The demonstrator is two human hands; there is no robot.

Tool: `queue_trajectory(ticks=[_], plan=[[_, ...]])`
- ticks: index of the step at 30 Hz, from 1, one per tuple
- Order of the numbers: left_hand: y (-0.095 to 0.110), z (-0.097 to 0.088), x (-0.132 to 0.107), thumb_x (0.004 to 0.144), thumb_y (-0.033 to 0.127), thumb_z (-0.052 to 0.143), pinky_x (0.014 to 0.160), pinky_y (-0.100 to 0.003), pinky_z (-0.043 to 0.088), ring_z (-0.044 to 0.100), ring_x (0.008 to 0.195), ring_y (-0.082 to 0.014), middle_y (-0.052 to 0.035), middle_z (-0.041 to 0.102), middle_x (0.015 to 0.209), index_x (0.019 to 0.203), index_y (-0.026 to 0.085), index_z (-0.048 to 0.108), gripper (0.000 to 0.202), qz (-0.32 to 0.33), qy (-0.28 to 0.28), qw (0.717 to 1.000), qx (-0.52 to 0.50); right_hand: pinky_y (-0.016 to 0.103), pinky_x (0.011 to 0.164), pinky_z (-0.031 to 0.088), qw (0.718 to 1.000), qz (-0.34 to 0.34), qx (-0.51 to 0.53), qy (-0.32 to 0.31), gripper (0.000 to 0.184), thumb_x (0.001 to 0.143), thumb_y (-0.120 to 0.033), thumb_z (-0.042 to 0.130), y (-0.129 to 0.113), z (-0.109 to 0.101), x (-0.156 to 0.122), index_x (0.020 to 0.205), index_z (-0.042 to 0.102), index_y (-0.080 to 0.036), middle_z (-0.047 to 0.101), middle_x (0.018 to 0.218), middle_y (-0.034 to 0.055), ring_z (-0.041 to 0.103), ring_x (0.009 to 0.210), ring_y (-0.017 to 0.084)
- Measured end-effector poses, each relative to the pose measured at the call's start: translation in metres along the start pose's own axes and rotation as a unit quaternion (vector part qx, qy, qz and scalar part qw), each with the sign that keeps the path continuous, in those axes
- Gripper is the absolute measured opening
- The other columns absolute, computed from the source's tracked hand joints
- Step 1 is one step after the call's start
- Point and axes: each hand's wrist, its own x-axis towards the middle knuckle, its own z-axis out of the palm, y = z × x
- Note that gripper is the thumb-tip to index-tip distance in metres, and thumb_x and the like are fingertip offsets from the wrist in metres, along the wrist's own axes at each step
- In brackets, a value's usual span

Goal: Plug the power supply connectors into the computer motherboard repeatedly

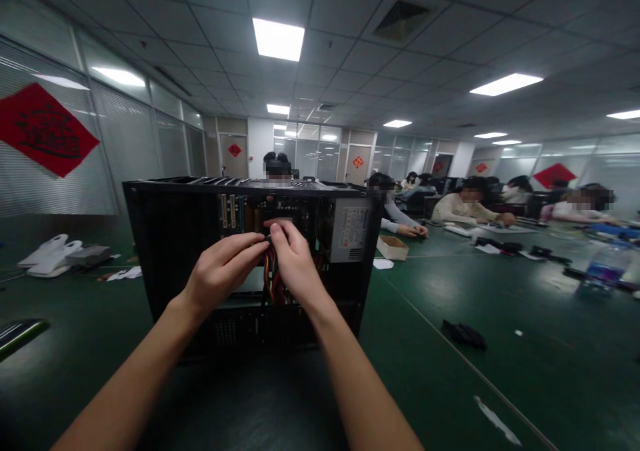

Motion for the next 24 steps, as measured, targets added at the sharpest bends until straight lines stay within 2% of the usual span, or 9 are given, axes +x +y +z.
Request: queue_trajectory(ticks=[3, 6, 8, 11, 14, 17, 19, 21, 24], plan=[[-0.005, 0.005, -0.007, 0.087, 0.009, 0.062, 0.087, -0.034, 0.056, 0.066, 0.105, -0.0220, -0.0130, 0.069, 0.114, 0.120, 0.015, 0.061, 0.034, -0.017, 0.009, 1.000, 0.012, 0.032, 0.101, 0.043, 1.000, -0.008, -0.008, -0.014, 0.035, 0.098, -0.043, 0.042, 0.007, 0.001, 0.001, 0.113, 0.062, -0.019, 0.066, 0.117, 0.0051, 0.057, 0.114, 0.018], [-0.010, 0.012, -0.017, 0.088, 0.013, 0.062, 0.085, -0.035, 0.057, 0.068, 0.099, -0.0214, -0.0113, 0.071, 0.111, 0.114, 0.016, 0.064, 0.026, -0.074, 0.011, 0.997, 0.023, 0.035, 0.110, 0.037, 0.991, -0.080, -0.104, -0.021, 0.035, 0.099, -0.030, 0.037, 0.019, -0.003, 0.000, 0.127, 0.056, -0.021, 0.060, 0.129, 0.0061, 0.051, 0.125, 0.018], [-0.013, 0.018, -0.024, 0.090, 0.016, 0.061, 0.086, -0.036, 0.057, 0.069, 0.099, -0.0216, -0.0113, 0.072, 0.109, 0.110, 0.015, 0.065, 0.020, -0.119, 0.004, 0.993, 0.016, 0.038, 0.112, 0.036, 0.964, -0.151, -0.214, -0.038, 0.041, 0.096, -0.018, 0.036, 0.027, -0.008, -0.002, 0.133, 0.051, -0.020, 0.053, 0.135, 0.0092, 0.047, 0.128, 0.020], [-0.015, 0.027, -0.032, 0.091, 0.017, 0.058, 0.089, -0.038, 0.056, 0.069, 0.099, -0.0226, -0.0110, 0.073, 0.107, 0.106, 0.015, 0.067, 0.018, -0.148, -0.033, 0.988, -0.006, 0.040, 0.109, 0.040, 0.894, -0.212, -0.383, -0.098, 0.048, 0.089, -0.009, 0.041, 0.040, -0.014, -0.003, 0.134, 0.052, -0.018, 0.051, 0.134, 0.0127, 0.045, 0.127, 0.024], [-0.014, 0.038, -0.039, 0.093, 0.017, 0.055, 0.093, -0.039, 0.055, 0.069, 0.102, -0.0227, -0.0104, 0.073, 0.110, 0.109, 0.015, 0.068, 0.021, -0.164, -0.072, 0.982, -0.054, 0.038, 0.100, 0.046, 0.843, -0.191, -0.486, -0.132, 0.043, 0.090, -0.010, 0.044, 0.055, -0.018, -0.004, 0.130, 0.056, -0.017, 0.056, 0.126, 0.0124, 0.051, 0.116, 0.025], [-0.016, 0.049, -0.047, 0.092, 0.016, 0.056, 0.095, -0.034, 0.054, 0.068, 0.106, -0.0205, -0.0078, 0.072, 0.114, 0.112, 0.018, 0.068, 0.024, -0.236, -0.104, 0.957, -0.129, 0.036, 0.092, 0.049, 0.824, -0.141, -0.535, -0.123, 0.033, 0.093, -0.013, 0.047, 0.071, -0.027, -0.005, 0.122, 0.063, -0.020, 0.059, 0.120, 0.0108, 0.052, 0.109, 0.024], [-0.019, 0.055, -0.052, 0.090, 0.015, 0.058, 0.093, -0.032, 0.053, 0.068, 0.104, -0.0198, -0.0060, 0.074, 0.110, 0.107, 0.019, 0.070, 0.022, -0.304, -0.128, 0.932, -0.149, 0.035, 0.091, 0.048, 0.821, -0.104, -0.551, -0.105, 0.028, 0.092, -0.016, 0.052, 0.081, -0.035, -0.005, 0.115, 0.066, -0.021, 0.059, 0.117, 0.0104, 0.051, 0.110, 0.025], [-0.024, 0.060, -0.054, 0.088, 0.015, 0.060, 0.093, -0.032, 0.053, 0.069, 0.102, -0.0207, -0.0055, 0.075, 0.107, 0.102, 0.019, 0.072, 0.019, -0.345, -0.172, 0.912, -0.139, 0.034, 0.091, 0.047, 0.829, -0.071, -0.545, -0.103, 0.025, 0.089, -0.016, 0.056, 0.091, -0.042, -0.005, 0.110, 0.068, -0.020, 0.059, 0.113, 0.0100, 0.052, 0.109, 0.024], [-0.027, 0.068, -0.047, 0.088, 0.017, 0.058, 0.091, -0.032, 0.051, 0.069, 0.102, -0.0225, -0.0057, 0.074, 0.107, 0.102, 0.021, 0.073, 0.021, -0.319, -0.286, 0.895, -0.120, 0.029, 0.092, 0.046, 0.850, -0.030, -0.511, -0.124, 0.022, 0.087, -0.013, 0.057, 0.102, -0.047, -0.005, 0.105, 0.069, -0.017, 0.059, 0.109, 0.0088, 0.055, 0.105, 0.020]])
